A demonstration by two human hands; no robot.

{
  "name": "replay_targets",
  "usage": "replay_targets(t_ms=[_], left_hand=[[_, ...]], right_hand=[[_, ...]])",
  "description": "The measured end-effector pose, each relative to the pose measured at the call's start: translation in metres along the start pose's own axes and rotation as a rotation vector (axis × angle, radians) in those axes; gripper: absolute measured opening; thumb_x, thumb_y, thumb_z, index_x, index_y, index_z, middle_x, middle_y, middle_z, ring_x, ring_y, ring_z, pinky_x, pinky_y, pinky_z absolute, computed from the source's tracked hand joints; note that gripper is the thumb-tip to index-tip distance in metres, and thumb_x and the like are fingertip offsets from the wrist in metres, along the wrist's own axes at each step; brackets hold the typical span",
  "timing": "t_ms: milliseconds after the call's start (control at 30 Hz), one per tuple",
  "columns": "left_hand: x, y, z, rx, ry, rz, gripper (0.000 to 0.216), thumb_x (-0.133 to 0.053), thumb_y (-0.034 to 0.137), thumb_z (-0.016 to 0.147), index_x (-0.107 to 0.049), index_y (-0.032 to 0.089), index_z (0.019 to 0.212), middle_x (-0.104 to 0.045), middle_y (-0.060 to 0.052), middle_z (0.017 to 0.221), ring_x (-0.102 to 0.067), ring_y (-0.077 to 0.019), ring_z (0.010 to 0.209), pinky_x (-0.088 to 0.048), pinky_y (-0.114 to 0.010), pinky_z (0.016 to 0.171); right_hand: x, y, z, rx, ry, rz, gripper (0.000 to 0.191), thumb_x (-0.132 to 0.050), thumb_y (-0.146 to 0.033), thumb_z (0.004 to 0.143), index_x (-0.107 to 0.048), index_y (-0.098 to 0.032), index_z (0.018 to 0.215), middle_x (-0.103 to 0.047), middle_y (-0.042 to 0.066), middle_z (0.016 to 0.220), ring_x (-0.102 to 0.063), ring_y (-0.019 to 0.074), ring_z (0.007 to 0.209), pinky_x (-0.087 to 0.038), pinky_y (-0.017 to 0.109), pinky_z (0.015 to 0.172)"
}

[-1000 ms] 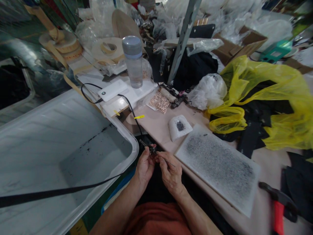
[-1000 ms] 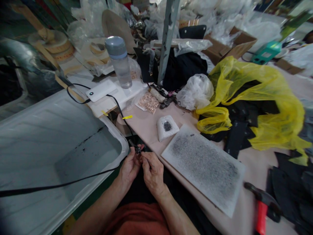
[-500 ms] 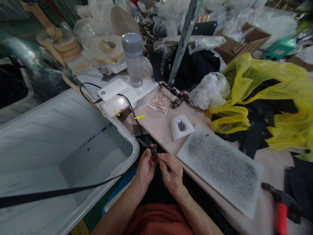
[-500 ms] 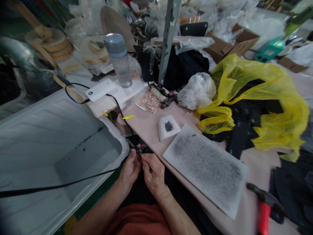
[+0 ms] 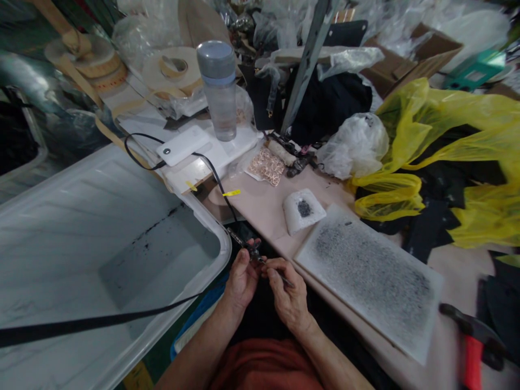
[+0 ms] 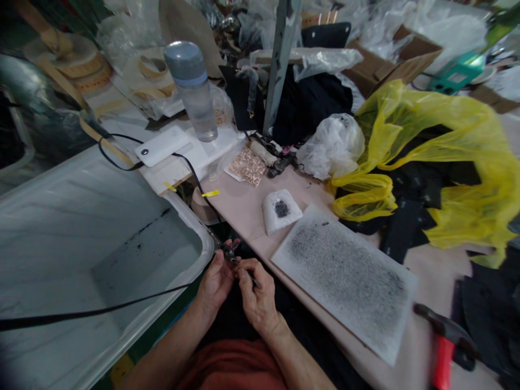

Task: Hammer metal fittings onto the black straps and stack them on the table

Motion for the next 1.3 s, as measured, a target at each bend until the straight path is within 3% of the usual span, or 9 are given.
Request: replay_targets(t_ms=[133,733,900,1133,1200,1300], left_hand=[[0.002,0.001,0.001,-0.017,0.016,-0.001,0.044,-0.085,0.041,0.068,-0.069,0.026,0.106,-0.067,-0.002,0.122,-0.068,-0.0123,0.075,-0.055,-0.024,0.064],[-0.007,0.005,0.003,-0.051,-0.007,0.085,0.039,-0.081,0.041,0.073,-0.068,0.023,0.104,-0.065,-0.005,0.125,-0.066,-0.0123,0.072,-0.049,-0.022,0.054],[-0.006,0.005,0.004,-0.05,-0.018,0.109,0.036,-0.079,0.043,0.075,-0.069,0.018,0.1,-0.071,-0.005,0.104,-0.066,-0.0124,0.071,-0.052,-0.023,0.06],[-0.008,0.012,0.003,-0.091,-0.118,0.229,0.038,-0.077,0.038,0.078,-0.064,0.02,0.108,-0.067,-0.001,0.087,-0.067,-0.0146,0.072,-0.056,-0.026,0.061],[-0.01,0.016,0.002,-0.099,-0.137,0.287,0.038,-0.077,0.039,0.078,-0.062,0.021,0.107,-0.066,-0.001,0.088,-0.067,-0.0153,0.073,-0.057,-0.026,0.061],[-0.01,0.024,0.0,-0.147,-0.133,0.385,0.04,-0.08,0.039,0.074,-0.062,0.021,0.105,-0.066,-0.004,0.106,-0.067,-0.0143,0.073,-0.058,-0.025,0.057]], right_hand=[[0.0,-0.001,-0.005,0.061,0.006,0.026,0.018,-0.047,-0.014,0.094,-0.059,-0.026,0.101,-0.064,0.003,0.095,-0.061,0.0164,0.084,-0.049,0.032,0.078],[0.001,0.02,-0.002,-0.094,0.044,0.271,0.014,-0.054,-0.02,0.094,-0.067,-0.024,0.097,-0.066,0.005,0.095,-0.062,0.0187,0.088,-0.051,0.033,0.076],[-0.001,0.025,0.001,-0.107,0.035,0.239,0.017,-0.058,-0.02,0.092,-0.071,-0.025,0.101,-0.068,0.004,0.095,-0.063,0.018,0.086,-0.051,0.032,0.076],[0.003,0.03,-0.002,-0.163,0.065,0.185,0.015,-0.059,-0.022,0.092,-0.072,-0.026,0.098,-0.069,0.002,0.091,-0.063,0.0159,0.079,-0.05,0.03,0.072],[0.005,0.03,-0.002,-0.175,0.081,0.221,0.014,-0.06,-0.023,0.091,-0.073,-0.025,0.095,-0.07,0.002,0.089,-0.063,0.0159,0.078,-0.05,0.03,0.073],[0.006,0.035,-0.002,-0.231,0.108,0.306,0.01,-0.064,-0.025,0.089,-0.073,-0.024,0.09,-0.07,0.002,0.084,-0.063,0.0159,0.075,-0.05,0.03,0.073]])
Point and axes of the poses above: each hand's wrist, its own z-axis towards the middle knuckle, its own x-axis out of the back of the hand, y = z × x, the point moved 8 cm from there along z, towards the middle knuckle
